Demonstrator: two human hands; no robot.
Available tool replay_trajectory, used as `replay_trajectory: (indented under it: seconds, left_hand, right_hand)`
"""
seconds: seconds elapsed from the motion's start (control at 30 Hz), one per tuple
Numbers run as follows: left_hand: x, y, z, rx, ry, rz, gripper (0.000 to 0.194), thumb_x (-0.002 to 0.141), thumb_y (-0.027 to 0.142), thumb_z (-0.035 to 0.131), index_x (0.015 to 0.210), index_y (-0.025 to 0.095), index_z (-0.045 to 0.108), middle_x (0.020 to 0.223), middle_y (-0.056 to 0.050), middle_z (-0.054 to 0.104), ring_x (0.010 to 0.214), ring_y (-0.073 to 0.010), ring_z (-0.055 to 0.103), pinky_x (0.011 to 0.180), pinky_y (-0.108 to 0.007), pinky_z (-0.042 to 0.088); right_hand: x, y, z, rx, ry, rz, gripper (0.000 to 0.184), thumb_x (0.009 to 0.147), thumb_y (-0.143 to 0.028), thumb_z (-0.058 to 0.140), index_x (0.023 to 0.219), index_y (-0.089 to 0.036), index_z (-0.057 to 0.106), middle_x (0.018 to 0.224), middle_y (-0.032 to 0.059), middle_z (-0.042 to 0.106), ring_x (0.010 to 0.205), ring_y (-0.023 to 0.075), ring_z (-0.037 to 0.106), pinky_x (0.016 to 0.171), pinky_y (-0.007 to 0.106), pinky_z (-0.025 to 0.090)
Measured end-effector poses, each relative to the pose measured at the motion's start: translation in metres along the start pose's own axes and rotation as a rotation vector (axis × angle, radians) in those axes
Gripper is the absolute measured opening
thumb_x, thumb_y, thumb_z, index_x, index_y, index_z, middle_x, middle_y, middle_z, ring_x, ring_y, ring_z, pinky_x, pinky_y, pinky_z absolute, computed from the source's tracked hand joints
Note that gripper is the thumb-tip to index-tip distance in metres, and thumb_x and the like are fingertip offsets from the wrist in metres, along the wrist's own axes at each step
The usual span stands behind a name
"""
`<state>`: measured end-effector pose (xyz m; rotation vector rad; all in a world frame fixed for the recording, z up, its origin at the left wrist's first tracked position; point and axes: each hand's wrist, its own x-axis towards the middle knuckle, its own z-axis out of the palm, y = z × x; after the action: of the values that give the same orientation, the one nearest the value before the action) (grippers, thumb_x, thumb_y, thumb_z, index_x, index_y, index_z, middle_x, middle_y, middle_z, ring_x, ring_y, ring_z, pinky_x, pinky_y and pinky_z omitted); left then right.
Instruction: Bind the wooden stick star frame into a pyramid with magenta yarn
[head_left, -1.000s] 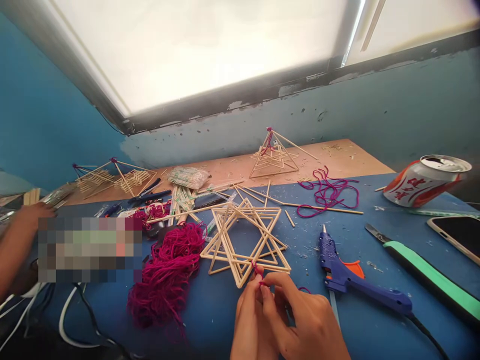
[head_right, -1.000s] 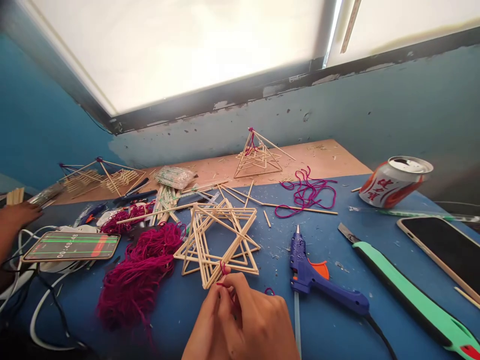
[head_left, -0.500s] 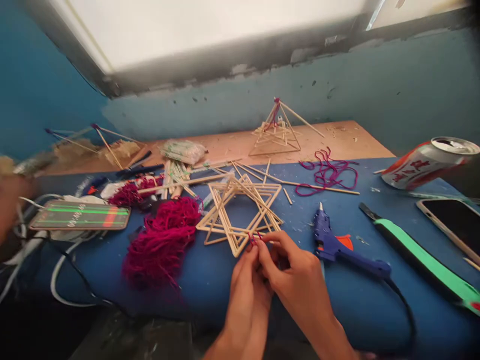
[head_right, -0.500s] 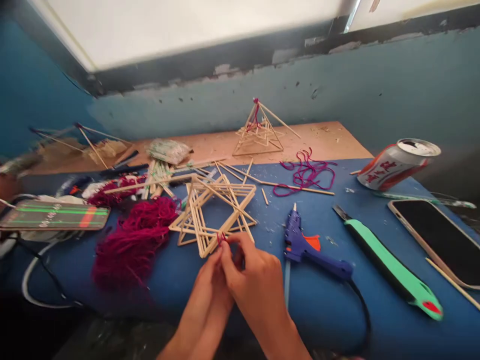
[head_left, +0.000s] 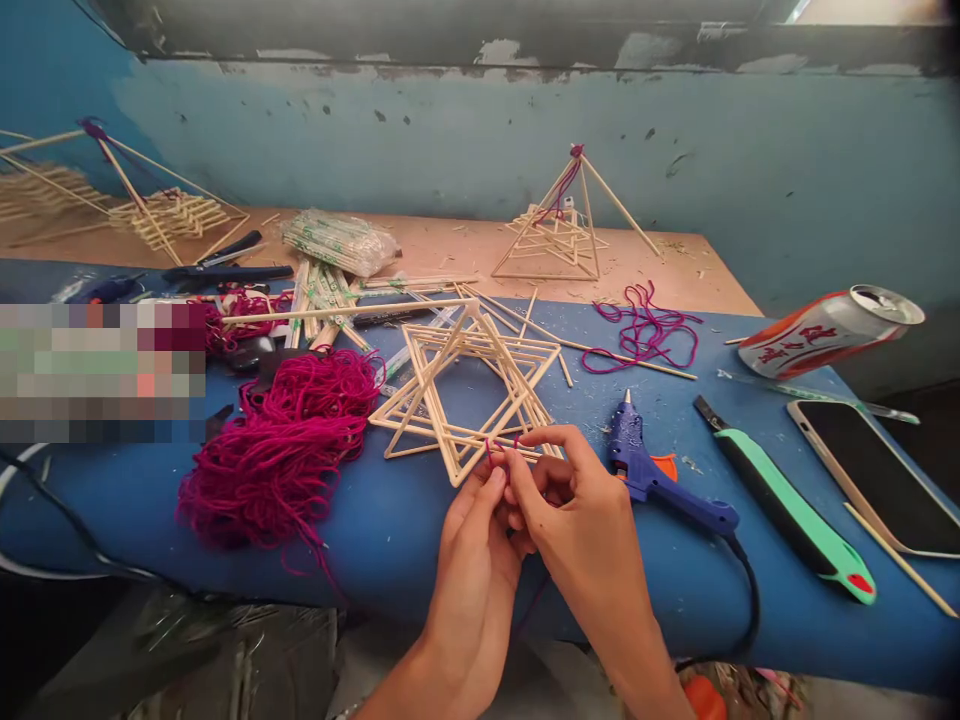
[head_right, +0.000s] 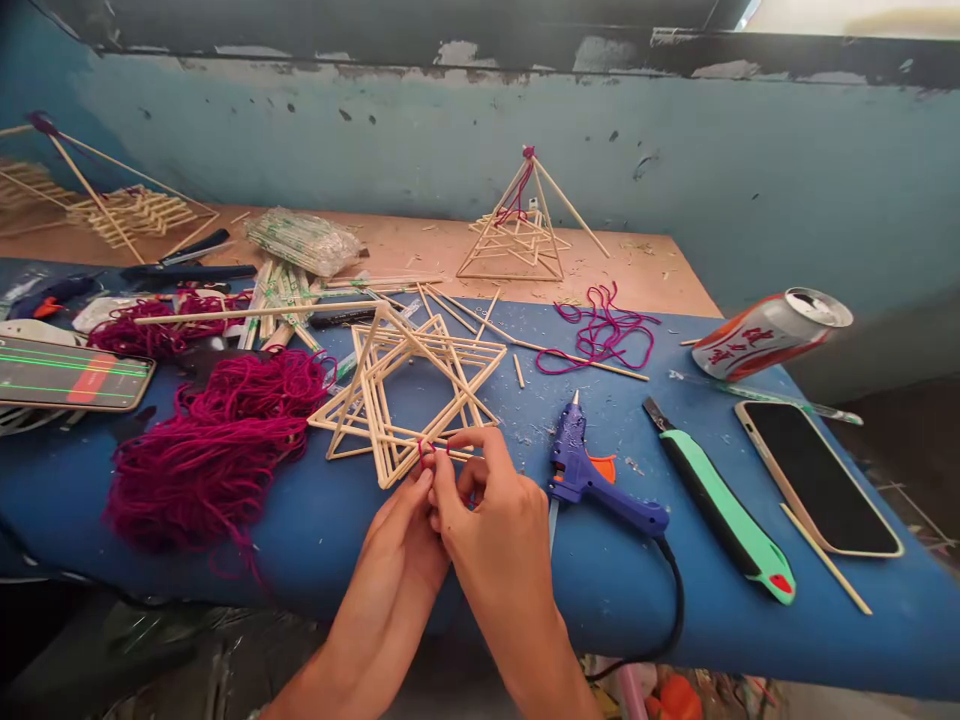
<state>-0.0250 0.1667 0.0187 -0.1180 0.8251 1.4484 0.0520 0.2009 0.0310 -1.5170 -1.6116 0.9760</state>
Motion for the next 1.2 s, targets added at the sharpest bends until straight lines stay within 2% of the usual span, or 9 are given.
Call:
replay_trajectory:
  seconds: [0.1, 0.2, 0.37, 0.53, 0.73, 0.9, 1.03, 1.2]
  left_hand:
    - [-0.002, -0.001, 0.000, -0.021, 0.032, 0.008, 0.036, 0.076, 0.024, 0.083, 0.108, 0.017, 0.068, 0.087, -0.001, 0.068, 0.064, -0.0058, 0.057, 0.060, -0.017, 0.045]
    - [-0.004, -0.001, 0.000, -0.008, 0.026, -0.001, 0.037, 0.080, 0.023, 0.079, 0.114, 0.018, 0.065, 0.092, -0.002, 0.068, 0.066, -0.0067, 0.057, 0.060, -0.018, 0.045]
    - [-0.008, 0.000, 0.000, 0.014, -0.003, -0.013, 0.036, 0.086, 0.024, 0.074, 0.120, 0.019, 0.062, 0.097, -0.004, 0.068, 0.071, -0.0076, 0.059, 0.062, -0.018, 0.046]
    - [-0.008, 0.001, 0.000, 0.008, -0.019, -0.003, 0.035, 0.086, 0.024, 0.074, 0.118, 0.019, 0.060, 0.095, -0.002, 0.066, 0.068, -0.0062, 0.055, 0.062, -0.019, 0.046]
    - [-0.008, 0.000, -0.001, 0.046, -0.026, 0.010, 0.028, 0.083, 0.026, 0.077, 0.102, 0.018, 0.058, 0.082, 0.002, 0.057, 0.066, -0.0061, 0.051, 0.060, -0.018, 0.043]
    - [-0.008, 0.000, -0.002, 0.100, -0.029, 0.006, 0.035, 0.083, 0.031, 0.078, 0.109, 0.020, 0.058, 0.083, 0.002, 0.056, 0.065, -0.0064, 0.049, 0.060, -0.018, 0.044]
    - [-0.008, 0.001, -0.002, 0.093, -0.031, 0.001, 0.041, 0.082, 0.034, 0.079, 0.115, 0.021, 0.057, 0.075, 0.005, 0.051, 0.061, -0.0057, 0.046, 0.058, -0.017, 0.043]
    - [-0.006, 0.001, -0.002, 0.081, -0.049, 0.000, 0.037, 0.085, 0.032, 0.077, 0.114, 0.019, 0.058, 0.075, 0.005, 0.051, 0.061, -0.0049, 0.045, 0.056, -0.016, 0.042]
  right_hand:
    - [-0.004, -0.001, -0.004, -0.012, 0.015, -0.020, 0.021, 0.093, -0.041, 0.059, 0.090, -0.021, 0.065, 0.057, -0.0030, 0.062, 0.046, 0.0108, 0.056, 0.047, 0.021, 0.042]
    - [-0.008, -0.002, -0.008, -0.009, 0.028, -0.055, 0.022, 0.094, -0.038, 0.059, 0.085, -0.020, 0.067, 0.062, -0.0017, 0.065, 0.049, 0.0099, 0.058, 0.052, 0.021, 0.045]
    - [-0.013, -0.004, -0.010, -0.079, 0.044, -0.142, 0.022, 0.095, -0.031, 0.057, 0.080, -0.019, 0.067, 0.067, -0.0008, 0.063, 0.053, 0.0094, 0.052, 0.053, 0.022, 0.041]
    - [-0.013, -0.004, -0.010, -0.036, 0.024, -0.124, 0.024, 0.095, -0.030, 0.056, 0.076, -0.019, 0.065, 0.066, -0.0010, 0.059, 0.054, 0.0091, 0.050, 0.052, 0.023, 0.039]
    - [-0.009, -0.005, -0.013, 0.080, -0.089, 0.030, 0.028, 0.093, -0.040, 0.059, 0.084, -0.017, 0.073, 0.066, 0.0021, 0.063, 0.056, 0.0117, 0.054, 0.052, 0.023, 0.044]
    - [0.000, -0.009, -0.015, 0.368, -0.289, 0.288, 0.043, 0.082, -0.055, 0.069, 0.090, -0.013, 0.071, 0.055, 0.0012, 0.061, 0.047, 0.0120, 0.054, 0.046, 0.023, 0.047]
    - [0.004, -0.014, -0.016, 0.517, -0.310, 0.407, 0.047, 0.072, -0.057, 0.078, 0.087, -0.014, 0.067, 0.051, -0.0004, 0.061, 0.042, 0.0085, 0.051, 0.042, 0.019, 0.046]
    - [0.005, -0.013, -0.015, 0.586, -0.311, 0.421, 0.048, 0.069, -0.055, 0.081, 0.088, -0.014, 0.065, 0.050, 0.0006, 0.063, 0.041, 0.0092, 0.052, 0.042, 0.019, 0.047]
